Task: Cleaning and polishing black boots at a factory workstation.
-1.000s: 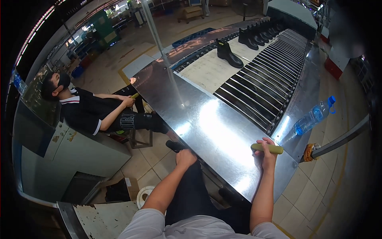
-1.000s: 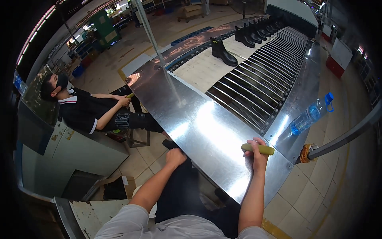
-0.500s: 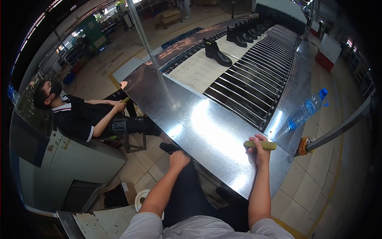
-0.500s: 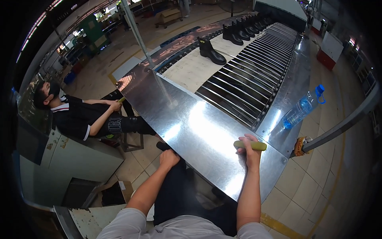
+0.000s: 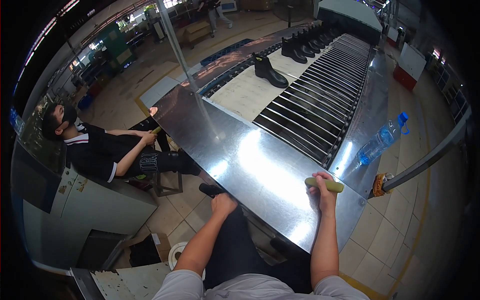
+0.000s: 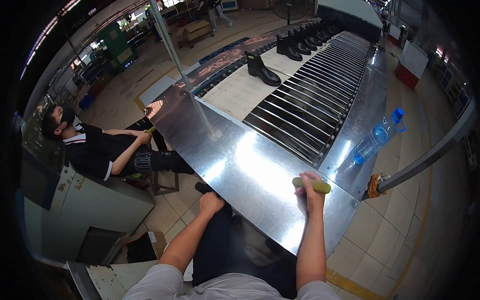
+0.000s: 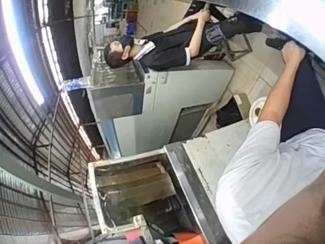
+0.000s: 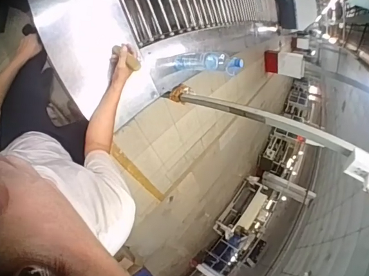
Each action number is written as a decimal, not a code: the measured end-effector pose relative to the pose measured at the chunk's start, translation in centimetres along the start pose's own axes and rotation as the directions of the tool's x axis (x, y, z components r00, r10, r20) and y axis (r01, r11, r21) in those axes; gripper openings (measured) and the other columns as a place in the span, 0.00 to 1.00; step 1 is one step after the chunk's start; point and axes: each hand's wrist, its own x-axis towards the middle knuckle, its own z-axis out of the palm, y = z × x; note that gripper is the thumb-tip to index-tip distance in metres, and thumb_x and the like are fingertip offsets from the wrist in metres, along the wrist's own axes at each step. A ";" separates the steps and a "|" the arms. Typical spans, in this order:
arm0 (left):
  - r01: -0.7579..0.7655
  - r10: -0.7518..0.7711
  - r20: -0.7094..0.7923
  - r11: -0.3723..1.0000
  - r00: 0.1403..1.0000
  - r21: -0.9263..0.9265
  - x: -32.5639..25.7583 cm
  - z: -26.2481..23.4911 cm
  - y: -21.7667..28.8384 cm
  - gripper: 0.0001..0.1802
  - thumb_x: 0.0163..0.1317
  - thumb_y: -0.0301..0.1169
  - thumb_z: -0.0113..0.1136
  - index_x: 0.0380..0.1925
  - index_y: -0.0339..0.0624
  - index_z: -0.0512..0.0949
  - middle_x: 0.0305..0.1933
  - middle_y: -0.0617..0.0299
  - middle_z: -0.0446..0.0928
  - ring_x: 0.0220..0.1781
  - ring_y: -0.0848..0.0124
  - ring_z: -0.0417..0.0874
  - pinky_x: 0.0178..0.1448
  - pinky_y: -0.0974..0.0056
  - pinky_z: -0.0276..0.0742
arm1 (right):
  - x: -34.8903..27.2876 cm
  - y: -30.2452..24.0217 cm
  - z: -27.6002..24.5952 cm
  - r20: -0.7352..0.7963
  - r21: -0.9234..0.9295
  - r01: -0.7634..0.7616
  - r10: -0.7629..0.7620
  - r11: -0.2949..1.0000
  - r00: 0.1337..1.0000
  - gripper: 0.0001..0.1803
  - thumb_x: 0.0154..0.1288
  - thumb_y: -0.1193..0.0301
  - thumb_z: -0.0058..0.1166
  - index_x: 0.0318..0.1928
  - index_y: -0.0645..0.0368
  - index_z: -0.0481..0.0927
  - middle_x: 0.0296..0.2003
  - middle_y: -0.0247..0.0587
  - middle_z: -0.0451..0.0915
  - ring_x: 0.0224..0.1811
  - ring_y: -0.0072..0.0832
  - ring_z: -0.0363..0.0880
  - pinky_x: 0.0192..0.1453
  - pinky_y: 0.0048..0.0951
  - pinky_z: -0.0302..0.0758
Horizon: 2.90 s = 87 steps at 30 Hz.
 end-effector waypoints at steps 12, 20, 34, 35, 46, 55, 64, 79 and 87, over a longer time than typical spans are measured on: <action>-0.009 0.009 0.009 1.000 1.000 0.006 -0.1 -0.2 0.0 0.20 0.59 0.39 0.56 0.41 0.35 0.88 0.48 0.39 0.85 0.54 0.45 0.87 0.63 0.50 0.80 | 0.1 0.3 0.5 0.070 -0.250 0.232 -0.221 0.940 0.973 0.19 0.63 0.71 0.69 0.54 0.58 0.83 0.42 0.38 0.86 0.42 0.24 0.84 0.48 0.26 0.81; 0.000 0.000 0.008 1.000 1.000 0.007 -0.1 -0.2 0.3 0.20 0.59 0.39 0.57 0.40 0.35 0.89 0.48 0.39 0.85 0.54 0.45 0.87 0.63 0.50 0.80 | 0.5 0.9 -0.5 0.021 -0.192 -0.003 0.007 0.981 1.000 0.15 0.65 0.71 0.67 0.51 0.61 0.83 0.38 0.40 0.86 0.34 0.24 0.84 0.41 0.23 0.80; 0.002 -0.002 -0.017 1.000 1.000 -0.002 -0.2 -0.1 0.0 0.20 0.59 0.38 0.57 0.39 0.34 0.88 0.47 0.38 0.85 0.54 0.45 0.86 0.63 0.50 0.80 | 0.1 0.1 0.2 0.166 -0.205 0.190 -0.157 0.960 0.974 0.16 0.69 0.83 0.57 0.55 0.60 0.81 0.59 0.42 0.81 0.42 0.26 0.87 0.40 0.22 0.81; 0.004 -0.005 -0.020 1.000 1.000 -0.008 -0.3 -0.2 0.1 0.20 0.59 0.39 0.57 0.39 0.34 0.88 0.47 0.38 0.86 0.53 0.45 0.87 0.63 0.50 0.80 | 0.0 0.0 0.2 0.169 -0.208 0.195 -0.161 0.958 0.972 0.16 0.69 0.82 0.57 0.55 0.60 0.81 0.59 0.42 0.81 0.42 0.26 0.86 0.40 0.22 0.81; -0.041 0.042 -0.027 0.999 0.999 0.022 -0.3 -0.2 -0.1 0.19 0.58 0.39 0.57 0.36 0.34 0.88 0.45 0.39 0.86 0.51 0.45 0.87 0.60 0.49 0.82 | -0.1 -0.1 0.5 0.128 -0.171 0.162 -0.141 0.972 0.982 0.14 0.69 0.76 0.63 0.54 0.59 0.83 0.55 0.41 0.83 0.41 0.26 0.87 0.39 0.23 0.81; -0.017 0.017 -0.023 1.000 1.000 0.008 -0.2 -0.2 -0.1 0.19 0.57 0.38 0.57 0.35 0.34 0.89 0.44 0.38 0.86 0.49 0.44 0.88 0.58 0.48 0.83 | -0.1 -0.3 0.5 0.129 -0.209 0.131 -0.105 0.969 0.986 0.18 0.69 0.71 0.63 0.57 0.64 0.80 0.57 0.43 0.82 0.41 0.27 0.86 0.40 0.23 0.81; -0.022 0.022 -0.018 1.000 1.000 0.003 0.1 0.2 -0.4 0.19 0.56 0.38 0.60 0.37 0.34 0.88 0.44 0.39 0.86 0.50 0.45 0.88 0.58 0.49 0.83 | -0.1 -0.1 0.5 0.127 -0.185 0.127 -0.104 0.974 0.986 0.19 0.69 0.71 0.63 0.58 0.64 0.80 0.56 0.44 0.82 0.40 0.28 0.86 0.40 0.24 0.81; -0.029 0.029 -0.017 1.000 0.999 0.007 0.1 0.3 -0.4 0.18 0.56 0.38 0.59 0.36 0.35 0.89 0.43 0.39 0.86 0.49 0.44 0.88 0.58 0.48 0.83 | -0.3 -0.6 0.6 0.121 -0.190 0.132 -0.110 0.973 0.987 0.19 0.69 0.71 0.63 0.57 0.65 0.80 0.58 0.45 0.81 0.40 0.27 0.86 0.40 0.23 0.80; -0.039 0.039 -0.020 0.999 0.999 0.011 -0.1 0.2 -0.2 0.19 0.57 0.38 0.58 0.37 0.36 0.89 0.42 0.39 0.86 0.48 0.43 0.88 0.58 0.47 0.83 | -0.2 -0.5 0.4 0.130 -0.209 0.139 -0.114 0.968 0.985 0.20 0.69 0.71 0.64 0.58 0.66 0.80 0.57 0.45 0.82 0.40 0.27 0.86 0.40 0.23 0.80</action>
